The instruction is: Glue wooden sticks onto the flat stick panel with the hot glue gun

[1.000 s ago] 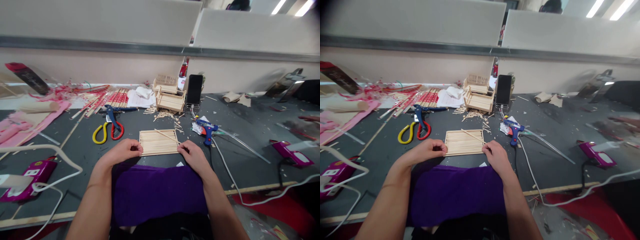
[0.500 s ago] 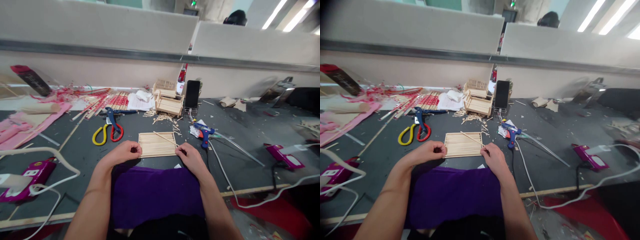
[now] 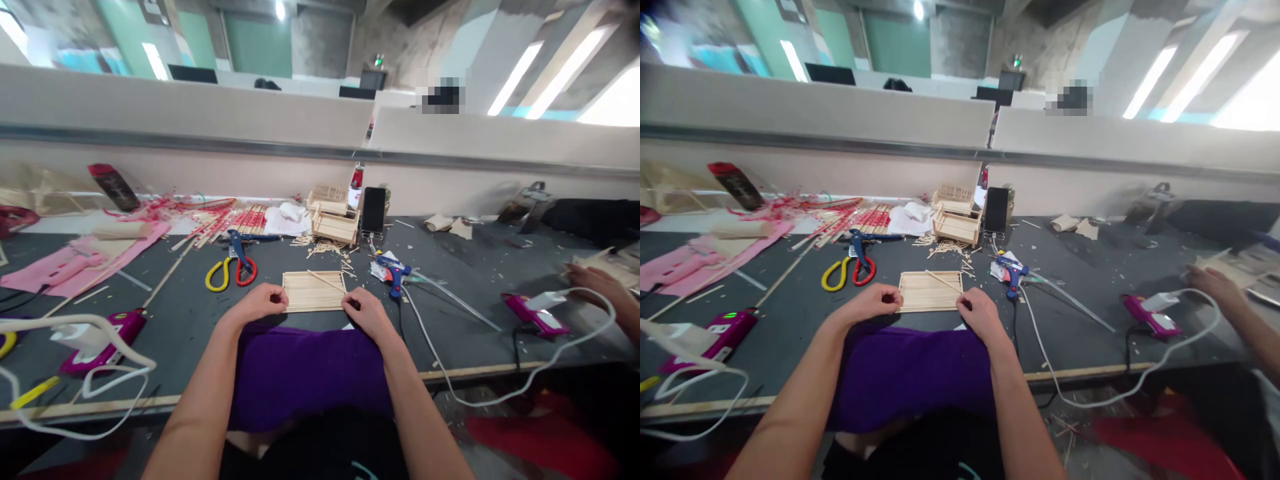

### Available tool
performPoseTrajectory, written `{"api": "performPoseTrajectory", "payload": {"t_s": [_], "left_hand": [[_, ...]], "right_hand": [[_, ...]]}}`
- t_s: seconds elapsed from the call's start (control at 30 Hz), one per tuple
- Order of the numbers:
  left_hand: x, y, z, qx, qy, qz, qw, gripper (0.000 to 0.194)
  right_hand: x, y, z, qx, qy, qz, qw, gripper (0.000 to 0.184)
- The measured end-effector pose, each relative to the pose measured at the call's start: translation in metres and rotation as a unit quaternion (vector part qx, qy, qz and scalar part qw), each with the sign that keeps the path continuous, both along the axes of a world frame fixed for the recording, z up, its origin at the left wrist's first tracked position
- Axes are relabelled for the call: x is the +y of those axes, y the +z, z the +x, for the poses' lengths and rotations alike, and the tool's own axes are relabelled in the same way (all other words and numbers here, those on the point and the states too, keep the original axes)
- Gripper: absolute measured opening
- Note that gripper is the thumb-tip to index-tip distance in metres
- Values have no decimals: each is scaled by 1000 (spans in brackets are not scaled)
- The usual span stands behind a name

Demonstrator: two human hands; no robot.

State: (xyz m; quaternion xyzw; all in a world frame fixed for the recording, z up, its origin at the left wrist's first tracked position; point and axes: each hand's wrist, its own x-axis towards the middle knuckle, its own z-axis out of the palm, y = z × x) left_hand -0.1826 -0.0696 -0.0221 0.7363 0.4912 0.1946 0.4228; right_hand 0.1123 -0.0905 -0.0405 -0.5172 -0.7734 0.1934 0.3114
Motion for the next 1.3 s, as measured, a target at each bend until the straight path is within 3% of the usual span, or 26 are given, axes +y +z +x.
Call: {"api": "performPoseTrajectory", "payload": {"t_s": [0.23, 0.6, 1.07, 1.3], "left_hand": [[-8, 3, 1, -2, 14, 13, 1000, 20], [-17, -11, -3, -20, 49, 65, 996, 25], [-18, -8, -2, -41, 70, 67, 994, 20], [-12, -8, -2, -78, 126, 46, 988, 19]], "right_hand": [[-1, 0, -2, 1, 11, 23, 1000, 11], [2, -5, -3, -5, 12, 24, 1000, 9], [2, -8, -2, 1, 7, 8, 1000, 10], [3, -11, -2, 10, 9, 0, 1000, 11]]}}
